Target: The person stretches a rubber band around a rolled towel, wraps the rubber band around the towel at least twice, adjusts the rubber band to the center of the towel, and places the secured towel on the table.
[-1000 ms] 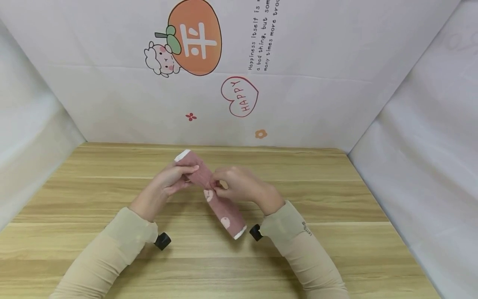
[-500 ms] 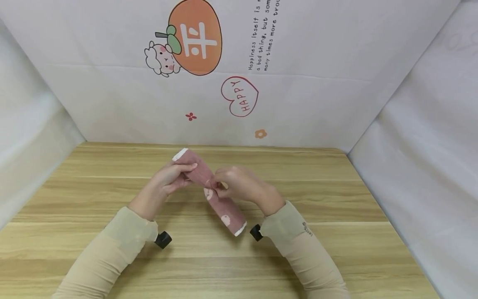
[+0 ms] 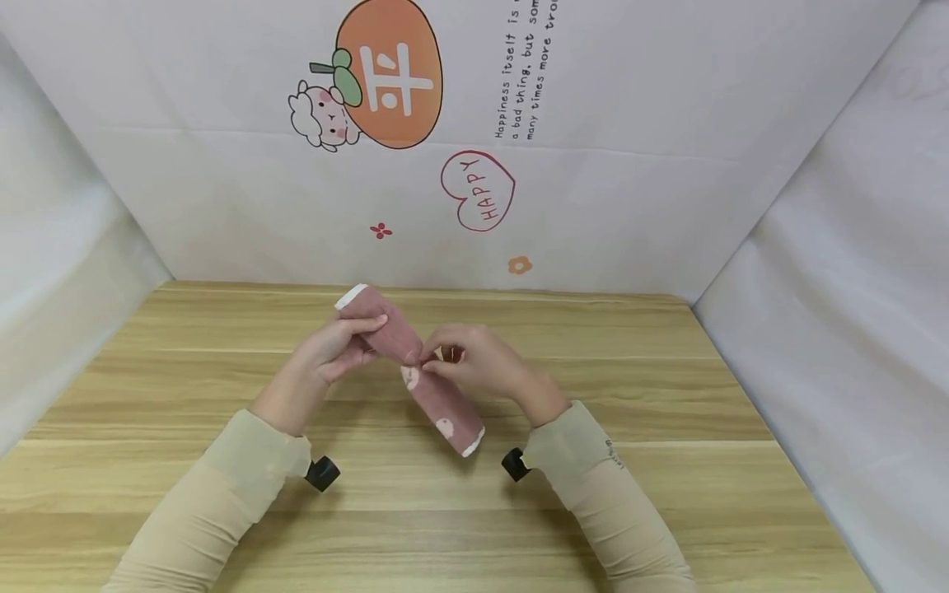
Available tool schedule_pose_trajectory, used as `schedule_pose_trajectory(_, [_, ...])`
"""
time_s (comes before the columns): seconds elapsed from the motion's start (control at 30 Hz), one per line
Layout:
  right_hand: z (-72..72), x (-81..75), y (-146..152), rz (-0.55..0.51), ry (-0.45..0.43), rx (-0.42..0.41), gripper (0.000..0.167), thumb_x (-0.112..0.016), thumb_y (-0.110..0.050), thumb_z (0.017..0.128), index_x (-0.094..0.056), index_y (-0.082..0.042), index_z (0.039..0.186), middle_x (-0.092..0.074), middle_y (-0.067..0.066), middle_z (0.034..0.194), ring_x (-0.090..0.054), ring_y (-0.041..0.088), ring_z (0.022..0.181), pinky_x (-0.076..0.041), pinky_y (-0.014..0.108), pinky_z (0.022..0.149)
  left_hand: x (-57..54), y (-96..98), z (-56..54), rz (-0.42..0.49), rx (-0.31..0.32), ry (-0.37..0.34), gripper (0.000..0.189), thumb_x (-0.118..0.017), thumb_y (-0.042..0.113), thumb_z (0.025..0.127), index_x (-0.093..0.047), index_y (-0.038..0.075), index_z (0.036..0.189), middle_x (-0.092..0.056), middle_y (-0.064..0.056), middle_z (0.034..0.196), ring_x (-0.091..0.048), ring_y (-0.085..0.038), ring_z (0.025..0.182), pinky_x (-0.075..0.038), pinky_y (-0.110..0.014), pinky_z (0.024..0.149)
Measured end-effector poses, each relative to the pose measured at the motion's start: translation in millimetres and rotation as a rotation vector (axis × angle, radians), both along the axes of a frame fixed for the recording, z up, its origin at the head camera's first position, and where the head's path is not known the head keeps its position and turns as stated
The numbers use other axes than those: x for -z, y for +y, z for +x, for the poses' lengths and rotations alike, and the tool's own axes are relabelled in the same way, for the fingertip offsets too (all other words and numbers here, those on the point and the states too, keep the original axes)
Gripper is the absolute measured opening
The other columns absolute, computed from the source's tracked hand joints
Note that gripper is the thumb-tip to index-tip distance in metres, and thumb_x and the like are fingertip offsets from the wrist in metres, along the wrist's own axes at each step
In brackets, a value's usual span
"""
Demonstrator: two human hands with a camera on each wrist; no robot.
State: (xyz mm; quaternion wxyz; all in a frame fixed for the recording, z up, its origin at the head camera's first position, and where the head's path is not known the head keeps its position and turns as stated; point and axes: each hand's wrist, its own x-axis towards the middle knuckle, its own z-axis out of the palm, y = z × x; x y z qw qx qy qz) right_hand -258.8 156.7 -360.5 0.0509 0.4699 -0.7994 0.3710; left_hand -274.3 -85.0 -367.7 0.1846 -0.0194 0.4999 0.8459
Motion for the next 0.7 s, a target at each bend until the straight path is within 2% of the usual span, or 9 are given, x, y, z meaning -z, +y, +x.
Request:
schedule_pose_trajectory(0.13, [0.6,0.7,3.9,-0.007,-0.122,0.090,0.014,-0.078,-0.001,0.090,-0.075,-0.005,0.103,-0.074,0.004,0.101,-0.065,0.017,0.083,-0.058,0.032,0.073,-0.7,0.8,-0.4,0.045,-0.004,-0.024,0.021,-0.048,-0.008,0.102,-0.048,0.007,0.116,-0.060,-0.003,0.102,-0.061,-0.015,0.090,-0.054,-0.027,0.076])
schedule_pose_trajectory(0.23, [0.7,2.1,6.5,0.012,-0.266,0.158,0.023,-0.079,-0.008,0.091,-0.071,-0.004,0.112,-0.071,0.007,0.109,-0.067,0.021,0.093,-0.059,0.036,0.081,-0.5,1.8,0.0,0.062,0.000,-0.032,0.020,-0.047,-0.008,0.102,-0.048,0.007,0.115,-0.060,-0.003,0.101,-0.060,-0.015,0.090,-0.054,-0.027,0.076])
schedule_pose_trajectory(0.4, [-2.8,7.9,8.7,0.034,-0.495,0.172,0.043,-0.075,-0.016,0.096,-0.061,-0.002,0.134,-0.069,0.009,0.121,-0.066,0.025,0.111,-0.055,0.038,0.093,1.5,3.0,1.3,0.084,0.005,-0.049,0.019,-0.046,-0.007,0.103,-0.048,0.007,0.116,-0.058,-0.005,0.106,-0.060,-0.016,0.094,-0.054,-0.027,0.077])
schedule_pose_trajectory(0.57, [-6.7,15.3,9.7,0.052,-0.600,0.163,0.046,-0.072,-0.017,0.097,-0.058,0.002,0.137,-0.069,0.010,0.117,-0.065,0.026,0.109,-0.055,0.037,0.092,5.6,6.3,2.7,0.112,-0.015,-0.110,0.017,-0.047,-0.005,0.104,-0.049,0.006,0.117,-0.057,-0.007,0.111,-0.061,-0.017,0.098,-0.055,-0.028,0.079])
schedule_pose_trajectory(0.7, [-8.3,18.9,8.4,0.060,-0.630,0.183,0.045,-0.073,-0.015,0.096,-0.059,0.003,0.134,-0.069,0.010,0.113,-0.065,0.024,0.104,-0.056,0.035,0.087,8.9,9.7,4.5,0.127,-0.031,-0.148,0.018,-0.046,-0.004,0.105,-0.048,0.005,0.120,-0.053,-0.010,0.124,-0.054,-0.024,0.120,-0.049,-0.034,0.102])
